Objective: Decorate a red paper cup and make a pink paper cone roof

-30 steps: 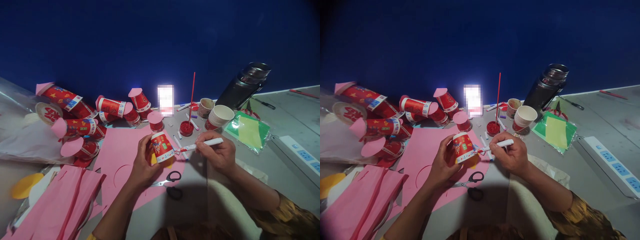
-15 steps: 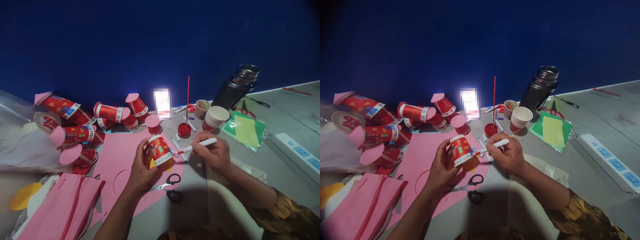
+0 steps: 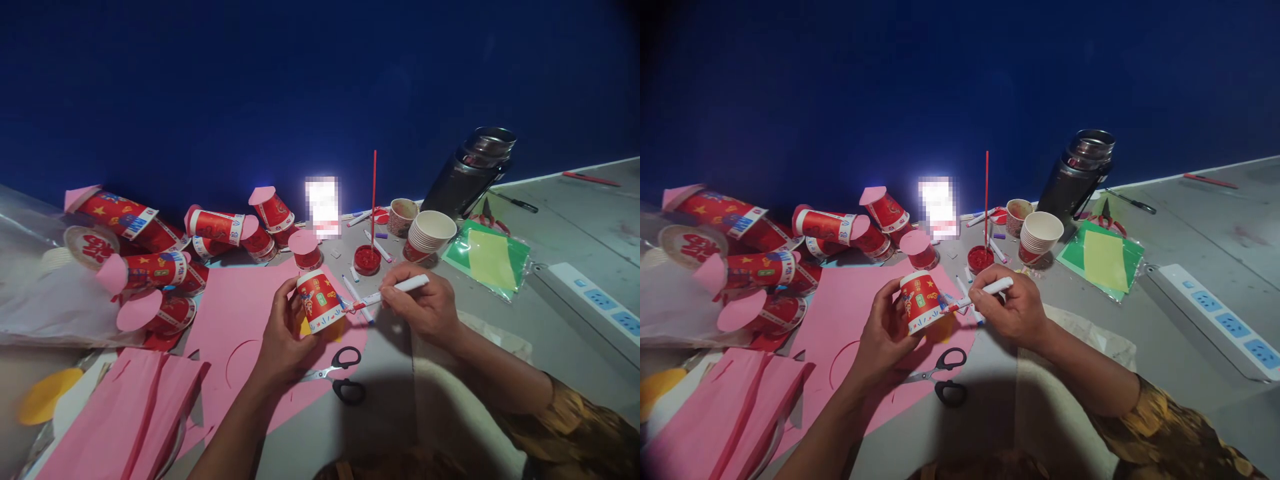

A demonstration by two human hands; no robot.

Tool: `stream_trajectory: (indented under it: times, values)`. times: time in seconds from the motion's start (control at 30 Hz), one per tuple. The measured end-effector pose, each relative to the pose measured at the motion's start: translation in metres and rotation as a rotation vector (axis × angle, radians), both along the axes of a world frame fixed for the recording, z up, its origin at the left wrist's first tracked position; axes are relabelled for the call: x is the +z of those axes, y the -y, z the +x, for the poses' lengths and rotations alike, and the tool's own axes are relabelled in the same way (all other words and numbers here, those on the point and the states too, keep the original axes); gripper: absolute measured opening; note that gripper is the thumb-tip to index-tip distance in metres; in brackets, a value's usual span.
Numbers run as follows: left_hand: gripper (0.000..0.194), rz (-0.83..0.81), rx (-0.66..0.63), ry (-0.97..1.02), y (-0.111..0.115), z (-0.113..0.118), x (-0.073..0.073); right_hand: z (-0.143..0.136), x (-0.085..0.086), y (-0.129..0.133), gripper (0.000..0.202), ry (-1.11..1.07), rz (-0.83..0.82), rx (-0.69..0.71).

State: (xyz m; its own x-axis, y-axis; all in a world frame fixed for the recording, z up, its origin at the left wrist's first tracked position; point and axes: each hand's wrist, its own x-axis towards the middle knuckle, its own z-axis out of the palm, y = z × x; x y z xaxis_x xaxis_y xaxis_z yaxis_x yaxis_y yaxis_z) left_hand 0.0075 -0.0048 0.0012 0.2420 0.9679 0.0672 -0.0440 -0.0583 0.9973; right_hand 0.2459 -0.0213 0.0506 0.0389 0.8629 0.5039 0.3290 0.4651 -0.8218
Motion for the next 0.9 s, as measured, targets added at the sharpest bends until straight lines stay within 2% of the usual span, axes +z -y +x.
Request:
stream_trajectory:
  times: [0.57,0.73,0.8,0.9]
  values:
    - [0.077,0.011,-0.005,-0.041,0.0001,0.0006,0.0002,0.0009,-0.0001,-0.0009,0.014,0.028,-0.011,-0.001]
    - [0.076,0.025,0.016,-0.044,0.0,0.0013,0.0034,0.0034,-0.0026,-0.0003,0.011,-0.067,0.015,-0.016]
    - [0.076,0.055,0.026,-0.084,-0.0003,0.0001,0.0036,0.004,-0.0048,0.0003,0.01,-0.1,0.007,-0.011]
    - [0.08,0.185,0.063,-0.23,-0.0014,-0.0046,0.0007,0.0025,-0.0072,0.0016,0.006,-0.118,-0.017,0.014]
